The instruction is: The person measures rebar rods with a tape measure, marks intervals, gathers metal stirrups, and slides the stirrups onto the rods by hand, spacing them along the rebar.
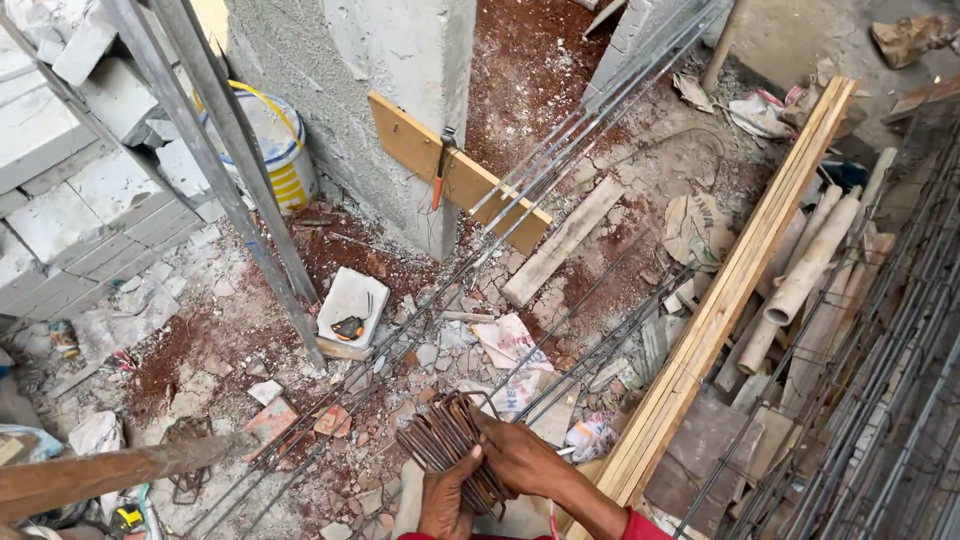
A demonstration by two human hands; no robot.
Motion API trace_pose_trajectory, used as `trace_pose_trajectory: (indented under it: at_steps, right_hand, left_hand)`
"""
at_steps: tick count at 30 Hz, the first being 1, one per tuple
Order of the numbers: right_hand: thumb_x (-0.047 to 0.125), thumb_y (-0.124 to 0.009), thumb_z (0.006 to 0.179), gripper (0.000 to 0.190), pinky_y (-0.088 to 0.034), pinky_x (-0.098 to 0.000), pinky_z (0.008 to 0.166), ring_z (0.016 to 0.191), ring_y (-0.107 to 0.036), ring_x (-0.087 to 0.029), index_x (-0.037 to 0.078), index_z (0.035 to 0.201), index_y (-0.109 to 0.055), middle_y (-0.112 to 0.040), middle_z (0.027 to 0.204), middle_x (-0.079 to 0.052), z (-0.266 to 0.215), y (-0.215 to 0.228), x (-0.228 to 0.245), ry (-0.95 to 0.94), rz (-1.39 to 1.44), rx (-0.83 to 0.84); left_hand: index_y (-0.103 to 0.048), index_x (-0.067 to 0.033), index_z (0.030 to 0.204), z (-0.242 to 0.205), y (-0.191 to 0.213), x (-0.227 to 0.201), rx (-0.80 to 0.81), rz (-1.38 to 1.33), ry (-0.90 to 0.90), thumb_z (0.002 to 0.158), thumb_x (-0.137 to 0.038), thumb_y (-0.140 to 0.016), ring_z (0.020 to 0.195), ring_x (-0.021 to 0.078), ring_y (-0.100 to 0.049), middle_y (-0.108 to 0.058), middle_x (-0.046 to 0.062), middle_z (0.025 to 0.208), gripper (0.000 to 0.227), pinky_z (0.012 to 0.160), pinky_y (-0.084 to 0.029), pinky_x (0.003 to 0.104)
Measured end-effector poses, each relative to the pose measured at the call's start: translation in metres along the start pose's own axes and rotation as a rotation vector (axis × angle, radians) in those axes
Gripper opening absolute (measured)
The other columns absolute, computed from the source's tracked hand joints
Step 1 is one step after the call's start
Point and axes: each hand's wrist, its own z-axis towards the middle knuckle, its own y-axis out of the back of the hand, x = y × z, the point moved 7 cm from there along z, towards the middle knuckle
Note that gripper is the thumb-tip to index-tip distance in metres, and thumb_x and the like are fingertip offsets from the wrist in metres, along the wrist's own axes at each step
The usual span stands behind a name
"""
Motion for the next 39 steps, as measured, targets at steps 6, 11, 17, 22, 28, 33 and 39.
trace_pose_trajectory:
  at_steps: [6, 11, 17, 22, 28, 33, 39]
  right_hand:
    - [-0.003, -0.047, 0.098, 0.035, -0.069, -0.032, 0.075, 0.092, -0.076, -0.024, 0.006, 0.125, -0.068, -0.076, 0.116, -0.016, 0.056, 0.145, 0.026, 0.836, -0.265, -0.568]
    - [0.006, -0.065, 0.091, 0.021, -0.06, -0.0413, 0.078, 0.096, -0.07, -0.03, 0.006, 0.11, -0.075, -0.074, 0.107, -0.012, 0.171, 0.282, 0.021, 0.681, -0.663, -0.723]
    - [0.006, -0.062, 0.09, 0.027, -0.058, -0.0426, 0.081, 0.102, -0.067, -0.031, 0.012, 0.115, -0.073, -0.07, 0.115, -0.008, 0.295, 0.36, 0.042, 0.748, -0.956, -0.449]
    - [0.013, -0.059, 0.098, 0.016, -0.06, -0.0384, 0.079, 0.098, -0.066, -0.027, 0.011, 0.112, -0.065, -0.067, 0.109, -0.008, 0.345, 0.37, 0.006, 0.695, -1.125, -0.105]
    - [0.01, -0.058, 0.095, 0.018, -0.059, -0.0413, 0.087, 0.096, -0.066, -0.028, 0.005, 0.112, -0.063, -0.067, 0.111, -0.013, 0.34, 0.379, 0.009, 1.05, -1.019, -0.083]
    - [0.011, -0.061, 0.095, 0.02, -0.057, -0.0421, 0.087, 0.095, -0.065, -0.029, 0.005, 0.113, -0.065, -0.066, 0.106, -0.013, 0.341, 0.368, 0.026, 1.106, -0.966, 0.033]
    - [0.021, -0.067, 0.091, 0.02, -0.054, -0.0418, 0.086, 0.099, -0.063, -0.03, 0.007, 0.105, -0.066, -0.066, 0.109, -0.011, 0.341, 0.356, 0.037, 1.068, -0.843, 0.101]
  left_hand:
    - [-0.068, -0.0023, 0.117, 0.05, -0.028, -0.027, -0.074, -0.079, -0.056, 0.078, -0.002, -0.077, 0.081, 0.0253, -0.074, -0.077, 0.016, 0.101, 0.04, 0.066, -0.061, 0.041]
    - [-0.073, 0.0084, 0.116, 0.141, -0.032, -0.056, -0.17, -0.123, -0.082, 0.082, 0.001, -0.077, 0.093, 0.0249, -0.075, -0.079, 0.019, 0.111, 0.035, 0.081, -0.061, 0.036]
    - [-0.069, -0.0086, 0.122, 0.192, -0.072, -0.103, -0.274, -0.315, -0.246, 0.073, -0.001, -0.076, 0.092, 0.0221, -0.073, -0.077, 0.009, 0.108, 0.05, 0.079, -0.062, 0.036]
    - [-0.071, 0.0073, 0.113, 0.209, -0.072, -0.108, -0.338, -0.374, -0.184, 0.079, -0.007, -0.079, 0.083, 0.028, -0.076, -0.077, 0.023, 0.104, 0.037, 0.066, -0.065, 0.044]
    - [-0.073, 0.0077, 0.107, 0.218, -0.073, -0.113, -0.388, -0.432, -0.291, 0.081, -0.008, -0.08, 0.075, 0.0278, -0.077, -0.078, 0.024, 0.097, 0.032, 0.058, -0.064, 0.042]
    - [-0.07, 0.0068, 0.109, 0.215, -0.085, -0.103, -0.478, -0.502, -0.307, 0.081, -0.005, -0.078, 0.078, 0.0281, -0.077, -0.079, 0.022, 0.1, 0.032, 0.059, -0.065, 0.043]
    - [-0.068, 0.0008, 0.114, 0.198, -0.107, -0.089, -0.588, -0.5, -0.505, 0.076, 0.005, -0.077, 0.084, 0.0252, -0.077, -0.077, 0.017, 0.099, 0.04, 0.069, -0.065, 0.04]
